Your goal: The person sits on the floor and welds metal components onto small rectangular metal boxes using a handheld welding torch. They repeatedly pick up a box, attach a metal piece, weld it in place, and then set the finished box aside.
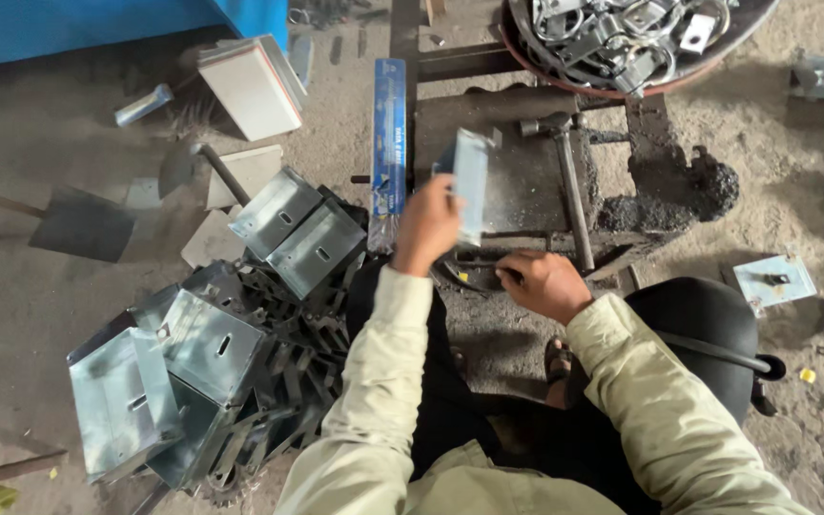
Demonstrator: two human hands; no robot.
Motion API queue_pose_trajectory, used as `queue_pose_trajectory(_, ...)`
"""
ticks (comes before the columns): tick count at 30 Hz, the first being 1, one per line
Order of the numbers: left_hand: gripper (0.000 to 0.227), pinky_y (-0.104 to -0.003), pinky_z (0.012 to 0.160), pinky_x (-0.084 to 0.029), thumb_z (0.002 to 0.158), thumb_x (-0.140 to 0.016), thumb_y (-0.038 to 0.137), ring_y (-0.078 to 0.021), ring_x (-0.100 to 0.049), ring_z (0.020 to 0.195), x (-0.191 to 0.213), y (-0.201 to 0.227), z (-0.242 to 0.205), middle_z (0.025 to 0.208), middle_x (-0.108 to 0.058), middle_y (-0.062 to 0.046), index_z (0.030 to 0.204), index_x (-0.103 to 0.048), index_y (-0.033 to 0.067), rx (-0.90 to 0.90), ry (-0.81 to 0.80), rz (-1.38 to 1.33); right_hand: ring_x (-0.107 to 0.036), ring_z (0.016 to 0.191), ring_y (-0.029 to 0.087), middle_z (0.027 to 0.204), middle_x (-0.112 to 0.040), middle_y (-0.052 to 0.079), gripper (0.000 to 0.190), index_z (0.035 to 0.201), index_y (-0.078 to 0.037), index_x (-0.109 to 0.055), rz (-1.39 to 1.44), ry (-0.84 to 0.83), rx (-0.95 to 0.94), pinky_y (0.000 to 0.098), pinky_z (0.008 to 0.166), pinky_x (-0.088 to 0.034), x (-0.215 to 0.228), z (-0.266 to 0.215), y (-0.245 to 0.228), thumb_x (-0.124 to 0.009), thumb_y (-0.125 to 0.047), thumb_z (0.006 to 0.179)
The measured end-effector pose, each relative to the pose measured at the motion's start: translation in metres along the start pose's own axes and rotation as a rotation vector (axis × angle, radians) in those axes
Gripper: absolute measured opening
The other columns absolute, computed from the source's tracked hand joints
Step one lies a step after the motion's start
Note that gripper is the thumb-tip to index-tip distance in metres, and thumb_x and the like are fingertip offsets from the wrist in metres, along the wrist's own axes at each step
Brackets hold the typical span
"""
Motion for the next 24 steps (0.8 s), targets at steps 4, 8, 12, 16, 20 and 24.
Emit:
queue_pose_trajectory(4, 0.035, -0.053, 0.082, -0.056, 0.090, -0.069, 0.012, -0.0451, -0.070, 0.091, -0.066, 0.046, -0.023, 0.097, -0.072, -0.025, 0.122, -0.058, 0.0033, -0.131, -0.078, 0.157, -0.071, 0.063, 0.029, 0.084, -0.074, 0.010, 0.019, 0.087, -0.006, -0.073, -0.095, 0.080, -0.110, 0.0395, 0.061, -0.059, 0.021, -0.003, 0.011, -0.075, -0.022, 0.076)
queue_pose_trajectory(8, 0.048, -0.051, 0.076, -0.056, 0.084, -0.071, 0.010, -0.0439, -0.071, 0.087, -0.082, 0.060, -0.041, 0.092, -0.072, -0.024, 0.129, -0.054, 0.0037, -0.256, -0.153, 0.038, -0.070, 0.067, 0.035, 0.081, -0.073, 0.014, 0.031, 0.090, -0.004, -0.074, 0.009, 0.076, -0.060, 0.0439, 0.061, -0.057, 0.058, -0.010, 0.020, -0.074, -0.023, 0.065)
queue_pose_trajectory(12, 0.036, -0.049, 0.063, -0.055, 0.095, -0.066, 0.016, -0.0390, -0.071, 0.070, -0.078, 0.090, -0.023, 0.097, -0.076, -0.012, 0.130, -0.060, 0.0143, -0.175, -0.163, 0.057, -0.070, 0.062, 0.033, 0.078, -0.072, 0.014, 0.053, 0.112, -0.002, -0.066, -0.002, -0.117, -0.190, 0.0431, 0.060, -0.057, 0.061, -0.013, 0.021, -0.075, -0.029, 0.067)
queue_pose_trajectory(16, 0.031, -0.040, 0.077, -0.059, 0.095, -0.073, 0.016, -0.0286, -0.073, 0.093, -0.076, 0.128, 0.026, 0.104, -0.076, -0.011, 0.125, -0.063, 0.0133, -0.480, 0.192, -0.006, -0.071, 0.064, 0.031, 0.099, -0.073, 0.015, 0.056, 0.113, -0.008, -0.071, -0.083, -0.138, -0.080, 0.0416, 0.060, -0.060, 0.041, -0.014, 0.010, -0.080, -0.038, 0.067)
queue_pose_trajectory(20, 0.062, -0.045, 0.103, -0.055, 0.092, -0.077, 0.021, -0.0278, -0.064, 0.123, -0.106, 0.150, 0.108, 0.137, -0.063, -0.013, 0.146, -0.047, 0.0126, -0.656, 0.260, 0.151, -0.071, 0.071, 0.027, 0.098, -0.069, 0.009, 0.040, 0.090, -0.009, -0.077, -0.092, -0.312, -0.080, 0.0436, 0.068, -0.060, 0.034, -0.019, 0.015, -0.085, -0.044, 0.072)
queue_pose_trajectory(24, 0.096, -0.065, 0.102, -0.042, 0.067, -0.088, 0.025, -0.0366, -0.052, 0.130, -0.125, 0.150, 0.167, 0.146, -0.054, -0.019, 0.150, -0.038, 0.0166, -0.702, 0.254, 0.416, -0.070, 0.064, 0.025, 0.087, -0.070, 0.005, 0.038, 0.082, -0.007, -0.078, -0.075, -0.303, -0.093, 0.0414, 0.062, -0.060, 0.030, -0.025, 0.024, -0.085, -0.043, 0.071)
Point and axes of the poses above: each hand's wrist, its own z-axis towards the middle knuckle, its own x-axis out of the back of the hand, y = z × x, the point moved 1 cm from there along z, towards the middle knuckle
